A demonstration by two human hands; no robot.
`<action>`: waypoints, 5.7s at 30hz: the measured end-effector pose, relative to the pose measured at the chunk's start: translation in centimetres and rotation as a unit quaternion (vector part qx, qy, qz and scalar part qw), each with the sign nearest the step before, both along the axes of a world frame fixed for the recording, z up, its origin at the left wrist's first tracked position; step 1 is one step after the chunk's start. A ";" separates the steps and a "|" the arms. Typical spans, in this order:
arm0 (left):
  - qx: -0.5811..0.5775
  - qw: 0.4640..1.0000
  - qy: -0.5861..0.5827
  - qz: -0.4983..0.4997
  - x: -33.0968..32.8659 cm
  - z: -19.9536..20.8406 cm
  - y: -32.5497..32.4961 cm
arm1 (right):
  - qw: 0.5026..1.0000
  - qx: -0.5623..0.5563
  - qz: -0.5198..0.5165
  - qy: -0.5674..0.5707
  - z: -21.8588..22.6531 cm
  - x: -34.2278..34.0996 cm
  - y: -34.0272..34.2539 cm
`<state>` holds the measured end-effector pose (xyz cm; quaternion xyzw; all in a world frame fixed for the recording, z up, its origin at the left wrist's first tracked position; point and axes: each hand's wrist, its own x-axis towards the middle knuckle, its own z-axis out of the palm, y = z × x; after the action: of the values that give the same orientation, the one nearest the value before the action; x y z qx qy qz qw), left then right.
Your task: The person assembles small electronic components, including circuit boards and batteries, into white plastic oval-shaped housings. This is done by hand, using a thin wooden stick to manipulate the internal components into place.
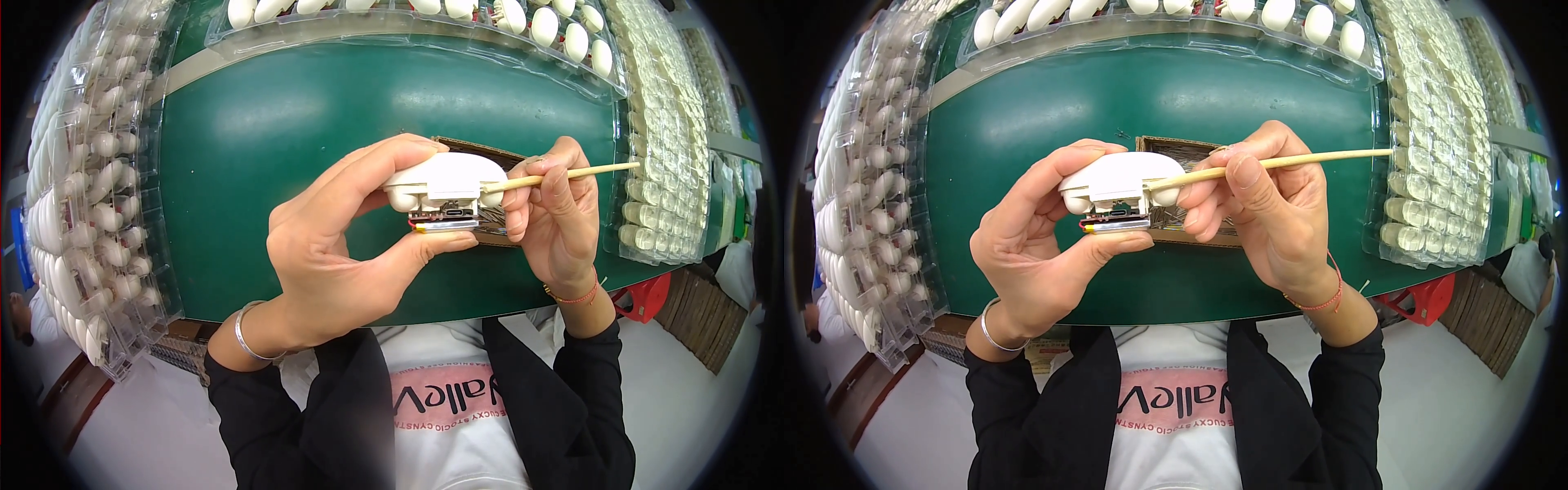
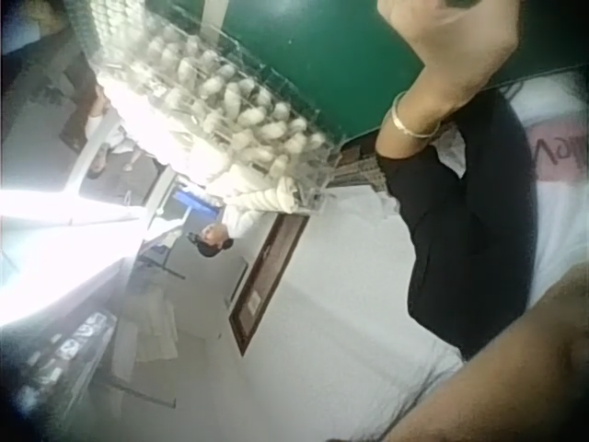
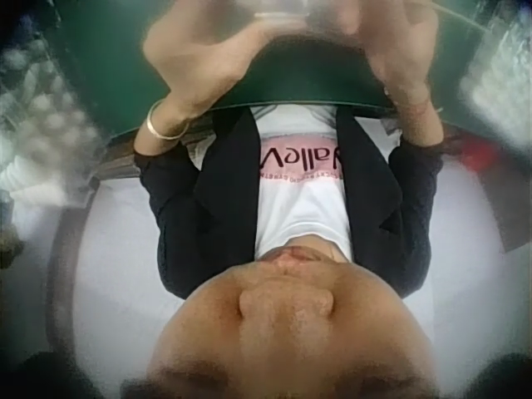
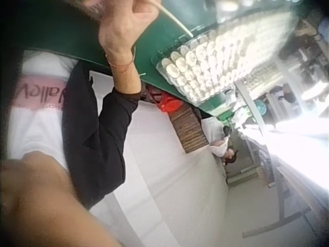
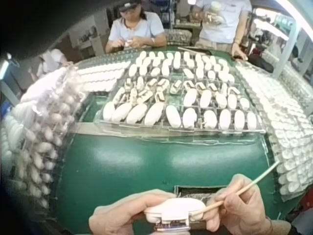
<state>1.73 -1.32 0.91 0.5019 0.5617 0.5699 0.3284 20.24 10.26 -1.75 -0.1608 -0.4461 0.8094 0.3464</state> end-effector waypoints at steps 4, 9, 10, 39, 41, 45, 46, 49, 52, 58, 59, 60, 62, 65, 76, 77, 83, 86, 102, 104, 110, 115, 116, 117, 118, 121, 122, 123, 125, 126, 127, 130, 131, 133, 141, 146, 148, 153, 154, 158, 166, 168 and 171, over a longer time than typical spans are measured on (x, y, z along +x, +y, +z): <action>-0.004 1.000 0.002 0.005 0.1 0.1 0.0 | 1.000 0.027 -0.013 -0.004 0.0 0.0 -0.2; -0.006 1.000 0.005 0.010 0.3 0.1 0.0 | 0.999 0.031 -0.023 -0.010 0.3 -0.1 -0.3; -0.005 1.000 0.013 0.008 0.3 0.1 0.1 | 0.999 0.031 -0.023 -0.010 0.2 -0.1 -0.3; 0.006 0.998 -0.056 -0.004 0.4 0.3 1.0 | 0.998 0.044 -0.044 0.005 2.0 0.1 0.5; 0.048 0.992 0.112 0.036 0.3 1.0 0.6 | 0.992 0.049 -0.002 -0.118 3.5 0.0 -0.1; 0.143 0.974 0.171 0.048 1.0 0.2 1.1 | 0.977 0.075 0.061 -0.190 4.0 -0.1 -2.3; 0.146 0.973 0.175 0.029 1.1 0.2 1.4 | 0.986 0.018 0.033 -0.164 4.0 -0.2 -2.5; 0.087 0.990 0.112 0.002 0.8 1.3 0.9 | 0.974 0.099 -0.002 -0.205 3.2 0.3 -1.8; 0.053 0.995 0.083 0.006 0.6 0.8 0.4 | 0.951 0.210 -0.010 -0.228 3.1 0.2 -1.9; 0.116 0.986 0.113 0.046 0.7 1.0 1.0 | 0.958 0.176 -0.027 -0.225 2.8 0.2 -1.6; 0.084 0.992 0.082 0.048 0.5 1.1 1.2 | 0.950 0.196 -0.027 -0.241 2.9 0.2 -1.5; 0.052 0.996 0.050 0.050 0.5 1.1 1.2 | 0.950 0.197 -0.027 -0.241 2.8 0.2 -1.5; -0.001 0.999 -0.033 0.033 0.7 1.0 0.9 | 0.941 0.254 -0.053 -0.219 2.5 0.2 -1.5; 0.021 0.998 0.030 0.041 0.3 0.9 0.9 | 0.926 0.274 -0.047 -0.257 3.0 0.2 -1.4; -0.006 1.000 0.011 -0.003 0.1 0.7 1.1 | 0.912 0.332 -0.045 -0.237 2.1 0.1 -1.1; 0.043 0.996 0.075 0.019 0.1 0.7 1.1 | 0.912 0.331 -0.045 -0.237 2.0 0.2 -1.2; 0.091 0.978 0.168 0.084 0.2 0.4 1.1 | 0.926 0.284 -0.045 -0.247 1.9 0.2 -1.4; 0.056 0.989 0.117 0.066 -0.4 0.3 1.2 | 0.925 0.297 -0.050 -0.230 2.6 -0.1 -1.3; 0.024 0.995 0.097 -0.025 0.3 1.8 0.3 | 0.909 0.346 -0.039 -0.227 3.9 1.1 -1.6; 0.029 0.995 0.095 -0.029 0.2 2.0 0.2 | 0.918 0.334 -0.013 -0.212 4.0 1.1 -1.6; 0.105 0.969 0.217 0.050 1.1 2.6 0.0 | 0.919 0.291 -0.007 -0.266 4.0 1.2 -1.5; 0.095 0.961 0.260 0.028 1.3 4.0 1.5 | 0.910 0.341 -0.052 -0.229 4.3 1.1 -0.4; 0.095 0.961 0.260 0.010 1.2 4.5 1.7 | 0.912 0.337 -0.046 -0.229 4.3 1.1 -0.3; 0.071 0.969 0.236 -0.005 1.0 4.8 1.8 | 0.913 0.340 -0.049 -0.219 4.5 1.2 -0.2; 0.065 0.970 0.234 -0.003 0.8 4.9 2.0 | 0.914 0.343 -0.052 -0.209 4.6 1.3 -0.1; 0.044 0.982 0.178 -0.038 0.2 5.1 3.1 | 0.916 0.334 -0.049 -0.217 4.8 1.7 0.0; 0.040 0.983 0.177 -0.038 0.2 5.2 3.3 | 0.924 0.312 -0.065 -0.213 4.7 1.8 0.0; -0.011 0.989 0.123 -0.083 0.3 5.4 3.5 | 0.922 0.321 -0.067 -0.205 4.9 1.9 0.2; -0.064 0.988 0.067 -0.127 0.1 5.6 4.4 | 0.929 0.299 -0.073 -0.206 4.5 2.0 0.3; -0.067 0.983 0.092 -0.146 -0.3 5.9 5.0 | 0.935 0.279 -0.079 -0.206 4.4 2.0 0.3; -0.071 0.977 0.117 -0.166 -0.6 6.1 5.8 | 0.946 0.242 -0.077 -0.201 4.5 2.1 0.2; -0.137 0.976 0.037 -0.166 -0.9 6.1 8.9 | 0.957 0.176 -0.145 -0.179 3.9 1.9 0.3; -0.116 0.985 0.029 -0.125 -1.4 5.6 10.1 | 0.959 0.178 -0.157 -0.155 3.8 1.7 0.5; -0.078 0.993 0.085 -0.015 -3.2 4.1 13.4 | 0.952 0.199 -0.160 -0.166 3.6 1.6 1.0; -0.088 0.870 0.438 0.210 -6.9 0.2 22.2 | 0.939 0.259 -0.124 -0.191 3.4 1.6 1.0; -0.115 0.835 0.496 0.206 -6.5 0.0 23.2 | 0.934 0.281 -0.101 -0.198 3.5 1.6 0.8; -0.132 0.827 0.507 0.204 -6.8 0.1 22.1 | 0.929 0.299 -0.091 -0.198 3.5 1.4 0.4; 0.152 0.944 0.268 0.117 -3.0 6.2 17.5 | 0.925 0.296 -0.083 -0.222 2.9 1.5 0.2; 0.142 0.980 0.129 0.060 -1.2 9.8 15.2 | 0.924 0.293 -0.091 -0.228 2.6 1.6 0.4; 0.511 0.809 -0.282 0.065 3.7 23.4 3.3 | 0.921 0.293 -0.105 -0.233 3.4 2.2 -0.3; 0.452 0.799 -0.397 0.008 6.4 17.0 4.8 | 0.928 0.314 -0.112 -0.167 1.4 0.8 1.2; 0.466 0.789 -0.399 -0.001 6.6 16.6 5.0 | 0.910 0.343 -0.131 -0.192 0.7 1.4 1.5; 0.507 0.770 -0.386 0.006 6.1 16.3 4.3 | 0.912 0.337 -0.124 -0.200 1.4 1.2 1.1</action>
<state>7.84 2.99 17.18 0.3299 0.0199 0.9198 0.2116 21.40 11.32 -0.39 -0.2473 -0.7288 0.5127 0.3806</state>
